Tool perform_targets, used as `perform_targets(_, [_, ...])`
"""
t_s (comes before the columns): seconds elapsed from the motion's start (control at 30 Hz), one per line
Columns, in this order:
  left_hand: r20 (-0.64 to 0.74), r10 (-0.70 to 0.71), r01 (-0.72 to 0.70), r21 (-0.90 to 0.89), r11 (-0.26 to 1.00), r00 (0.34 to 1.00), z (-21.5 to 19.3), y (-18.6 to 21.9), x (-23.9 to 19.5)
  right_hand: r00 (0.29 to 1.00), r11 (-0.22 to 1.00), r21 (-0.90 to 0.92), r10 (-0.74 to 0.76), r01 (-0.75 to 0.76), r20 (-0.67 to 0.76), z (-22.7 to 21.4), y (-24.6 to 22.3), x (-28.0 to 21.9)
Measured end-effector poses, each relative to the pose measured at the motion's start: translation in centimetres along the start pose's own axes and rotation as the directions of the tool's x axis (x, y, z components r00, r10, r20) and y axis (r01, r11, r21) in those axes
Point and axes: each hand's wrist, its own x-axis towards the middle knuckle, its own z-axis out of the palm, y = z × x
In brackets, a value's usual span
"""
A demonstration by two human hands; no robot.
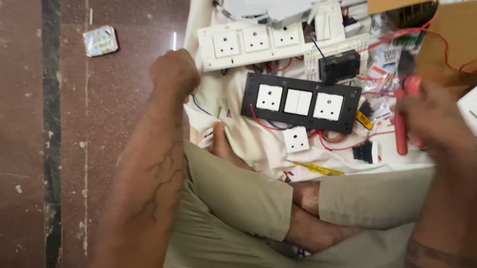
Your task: The person prepares electrical components by unboxing a box of LED strip lights and then uses a screwdriver to secure wires into an electrical switch and socket module.
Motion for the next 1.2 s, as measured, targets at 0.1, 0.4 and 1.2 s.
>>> perform_targets(0.1, [0.037, -0.015, 0.015, 0.002, 1.0, 0.999, -1.0, -0.2, -0.6, 0.983, 0.854, 0.521, -0.093, -0.005, 0.161, -2.6, -2.4, -1.9])
perform_targets(0.4, [-0.551, 0.024, 0.004, 0.051, 0.999, 0.834, -4.9, 1.1, -2.7, 0.927, 0.187, 0.98, -0.374, 0.059, 0.016, -2.6, -10.2, -7.6])
perform_targets(1.2, [-0.557, 0.413, -0.679, -0.687, 0.259, 0.721, 3.6, 14.5, -10.8, 0.875, 0.579, 0.806, -0.318, -0.125, 0.365, 3.9, -10.6, -6.9])
